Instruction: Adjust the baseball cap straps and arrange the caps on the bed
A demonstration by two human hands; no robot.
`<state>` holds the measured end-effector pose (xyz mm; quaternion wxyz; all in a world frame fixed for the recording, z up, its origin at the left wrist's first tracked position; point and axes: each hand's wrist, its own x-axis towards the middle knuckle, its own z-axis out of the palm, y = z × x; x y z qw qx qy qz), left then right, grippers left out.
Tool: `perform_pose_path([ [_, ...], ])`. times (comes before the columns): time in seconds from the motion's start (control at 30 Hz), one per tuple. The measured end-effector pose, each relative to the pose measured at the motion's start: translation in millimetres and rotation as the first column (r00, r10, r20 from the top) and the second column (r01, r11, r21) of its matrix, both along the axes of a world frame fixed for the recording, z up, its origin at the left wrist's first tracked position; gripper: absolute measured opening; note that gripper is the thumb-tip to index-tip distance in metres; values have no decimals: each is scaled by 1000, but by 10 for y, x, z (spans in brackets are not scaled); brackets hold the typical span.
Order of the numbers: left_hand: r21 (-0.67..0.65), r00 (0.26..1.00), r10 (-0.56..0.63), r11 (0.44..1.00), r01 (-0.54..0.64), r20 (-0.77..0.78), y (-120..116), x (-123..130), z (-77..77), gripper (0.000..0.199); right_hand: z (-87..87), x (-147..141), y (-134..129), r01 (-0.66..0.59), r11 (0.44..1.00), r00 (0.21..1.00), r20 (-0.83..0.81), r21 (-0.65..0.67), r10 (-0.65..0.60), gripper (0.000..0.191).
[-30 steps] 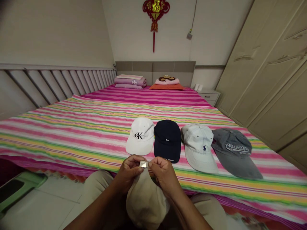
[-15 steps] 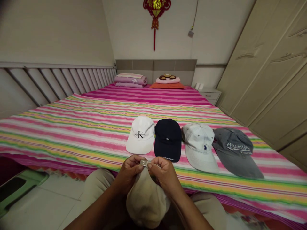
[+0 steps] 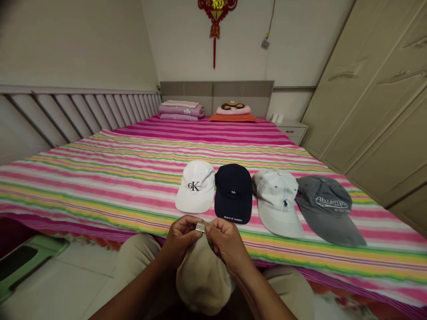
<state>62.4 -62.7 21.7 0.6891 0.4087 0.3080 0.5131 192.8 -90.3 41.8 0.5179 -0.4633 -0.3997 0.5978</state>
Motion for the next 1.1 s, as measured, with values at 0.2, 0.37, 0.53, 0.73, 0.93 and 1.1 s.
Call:
perform_pose_path([
  [0.2, -84, 997, -52, 995, 56, 51, -20, 11, 5, 26, 6, 10, -5, -21, 998, 993, -113, -56, 14, 23],
  [0.37, -85, 995, -83, 993, 88, 58, -17, -5, -8, 27, -6, 1, -12, -9, 998, 992, -129, -59, 1, 26],
  [0.53, -60, 990, -97, 993, 103, 98, -12, -16, -34, 26, 8, 29, -29, 2, 999, 989, -148, -36, -7, 21],
  [0.73, -36, 980, -144, 988, 150, 138, -26, 31, -37, 24, -21, 1, 3, 11, 1000, 980, -199, -5, -12, 25],
  [0.93, -12, 983, -123, 992, 126, 136, -6, 5, -64, 23, 17, 23, -7, -16, 1000, 993, -119, -5, 15, 24],
  [1.1, -17, 977, -92, 995, 97, 193, 11, -16, -97, 22, -3, 70, -7, -1, 1000, 995, -98, -2, 1, 25],
])
